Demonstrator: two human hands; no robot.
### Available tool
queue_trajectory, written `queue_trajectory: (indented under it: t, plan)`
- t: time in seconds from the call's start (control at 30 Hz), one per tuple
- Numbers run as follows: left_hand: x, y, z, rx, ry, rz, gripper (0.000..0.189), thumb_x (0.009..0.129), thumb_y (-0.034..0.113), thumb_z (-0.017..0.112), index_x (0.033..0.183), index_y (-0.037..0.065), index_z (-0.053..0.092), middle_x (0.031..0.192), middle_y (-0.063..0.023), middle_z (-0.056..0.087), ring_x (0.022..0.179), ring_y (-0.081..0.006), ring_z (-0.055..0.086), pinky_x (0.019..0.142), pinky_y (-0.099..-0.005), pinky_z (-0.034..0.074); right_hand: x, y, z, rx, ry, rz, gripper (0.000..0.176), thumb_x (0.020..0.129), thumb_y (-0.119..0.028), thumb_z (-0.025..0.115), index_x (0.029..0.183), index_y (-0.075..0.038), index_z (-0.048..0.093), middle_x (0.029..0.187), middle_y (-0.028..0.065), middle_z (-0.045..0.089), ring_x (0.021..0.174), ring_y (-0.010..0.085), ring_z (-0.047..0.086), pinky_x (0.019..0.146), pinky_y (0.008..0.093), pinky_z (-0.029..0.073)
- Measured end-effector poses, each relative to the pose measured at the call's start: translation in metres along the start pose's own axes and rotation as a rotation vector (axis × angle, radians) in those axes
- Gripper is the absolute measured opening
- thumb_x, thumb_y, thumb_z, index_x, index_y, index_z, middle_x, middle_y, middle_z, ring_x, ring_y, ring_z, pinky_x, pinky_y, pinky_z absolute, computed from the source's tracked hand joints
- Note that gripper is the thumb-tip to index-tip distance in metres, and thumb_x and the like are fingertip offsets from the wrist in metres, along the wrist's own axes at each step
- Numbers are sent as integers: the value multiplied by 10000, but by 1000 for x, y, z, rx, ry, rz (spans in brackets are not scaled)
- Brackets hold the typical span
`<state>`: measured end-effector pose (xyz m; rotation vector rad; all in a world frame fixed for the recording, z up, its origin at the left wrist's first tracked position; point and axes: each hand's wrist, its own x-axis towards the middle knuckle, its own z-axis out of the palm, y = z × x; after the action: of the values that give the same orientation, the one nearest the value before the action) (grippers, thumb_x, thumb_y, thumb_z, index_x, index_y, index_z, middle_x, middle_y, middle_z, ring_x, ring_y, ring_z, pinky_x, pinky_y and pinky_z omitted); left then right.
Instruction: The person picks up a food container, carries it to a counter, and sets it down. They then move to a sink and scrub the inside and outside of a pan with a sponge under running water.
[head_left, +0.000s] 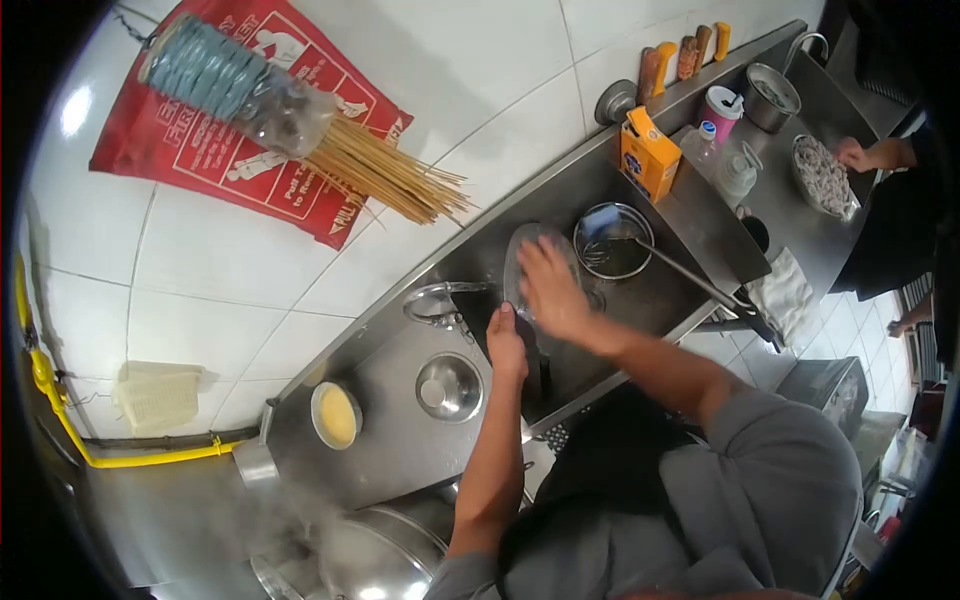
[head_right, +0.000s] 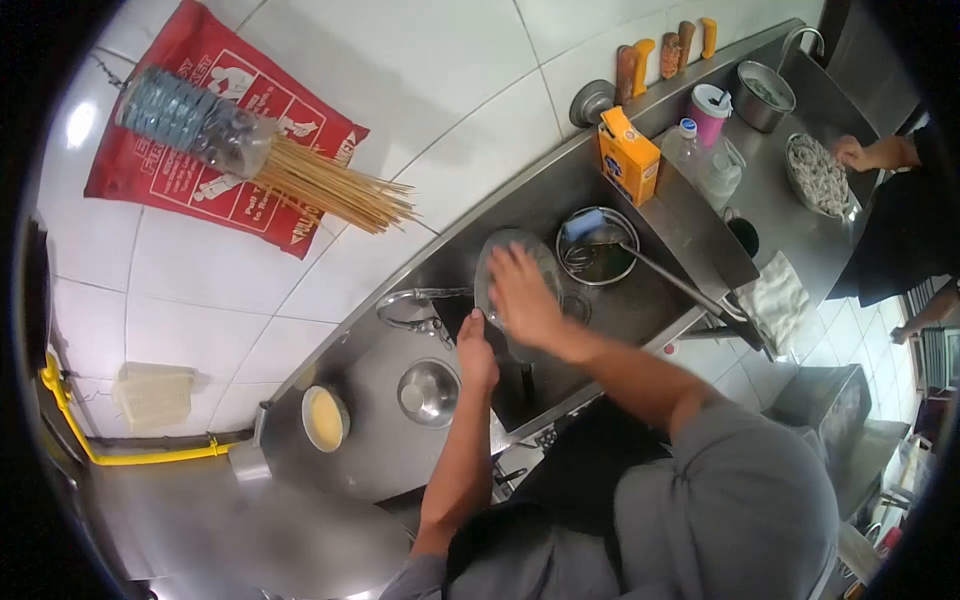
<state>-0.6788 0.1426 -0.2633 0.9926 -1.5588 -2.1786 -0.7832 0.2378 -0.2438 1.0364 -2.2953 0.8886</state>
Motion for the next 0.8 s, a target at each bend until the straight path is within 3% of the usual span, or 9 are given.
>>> queue_trajectory:
  t: [0.1, 0.2, 0.3, 0.37, 0.47, 0.5, 0.67, 0.7, 0.8]
  plan:
    - [6, 7, -6, 16, -1, -14, 374, 1024, 322, 491, 1099, -31, 591, 1002, -67, 623, 913, -149, 535, 855, -298, 426, -31, -12, -19, 226, -89, 9, 376, 937, -205, 496, 1202, 54, 558, 1284, 243, 541, 1218, 421, 479, 1064, 492, 356]
    - [17, 1, -23, 163, -35, -1, 371, 1027, 317, 483, 1173, -8, 586, 1078, -80, 638, 951, -175, 585, 865, -314, 465, 31, 67, 43, 514, -314, 327, 430, 903, -180, 543, 1271, 39, 511, 1372, 239, 449, 1300, 451, 386, 1104, 510, 308]
    - [22, -4, -21, 147, 39, 18, 386, 1026, 326, 484, 1195, -10, 571, 1123, -87, 629, 965, -179, 585, 879, -309, 461, 12, 44, 39, 430, -223, 371, 472, 896, -179, 553, 1305, 45, 478, 1396, 245, 415, 1330, 446, 355, 1125, 502, 284]
    - [27, -6, -29, 108, -6, 1, 392, 1025, 327, 485, 1207, -12, 562, 1136, -90, 627, 998, -187, 583, 897, -323, 458, -20, -22, -17, 215, -217, 109, 439, 893, -178, 550, 1257, 63, 497, 1347, 255, 468, 1322, 409, 388, 1107, 481, 316]
    - [21, 6, -22, 114, -14, -9, 394, 1026, 325, 485, 1215, -13, 558, 1150, -93, 626, 1032, -195, 578, 924, -341, 451, -5, 9, -13, 250, -167, 147, 452, 901, -190, 537, 1260, 80, 488, 1343, 268, 474, 1335, 397, 382, 1101, 485, 321]
    - [18, 11, -17, 134, 10, -1, 395, 1027, 327, 486, 1206, -16, 566, 1146, -93, 629, 1015, -185, 572, 921, -329, 445, -5, 48, 45, 319, -130, 365, 459, 917, -205, 510, 1279, 77, 480, 1350, 265, 469, 1343, 408, 369, 1103, 488, 314]
    - [18, 0, -11, 61, 129, -5, 390, 1029, 327, 482, 1202, -12, 566, 1136, -91, 628, 1017, -188, 570, 933, -338, 441, 1, 71, 66, 488, -92, 604, 405, 942, -207, 486, 1247, 58, 516, 1326, 260, 495, 1267, 432, 430, 1084, 483, 329]
    - [18, 1, -17, 63, 88, -9, 394, 1027, 327, 482, 1214, -12, 559, 1156, -98, 623, 1048, -204, 572, 960, -351, 436, 7, 31, 21, 371, -24, 483, 368, 937, -204, 501, 1193, 52, 570, 1273, 249, 549, 1217, 435, 483, 1072, 474, 351]
    - [22, 6, -18, 112, 50, 24, 388, 1028, 322, 470, 1201, -12, 562, 1146, -106, 624, 1048, -225, 582, 962, -364, 435, -2, 45, 40, 325, 102, 345, 357, 897, -178, 558, 1171, 46, 599, 1225, 243, 578, 1154, 436, 525, 1036, 487, 386]
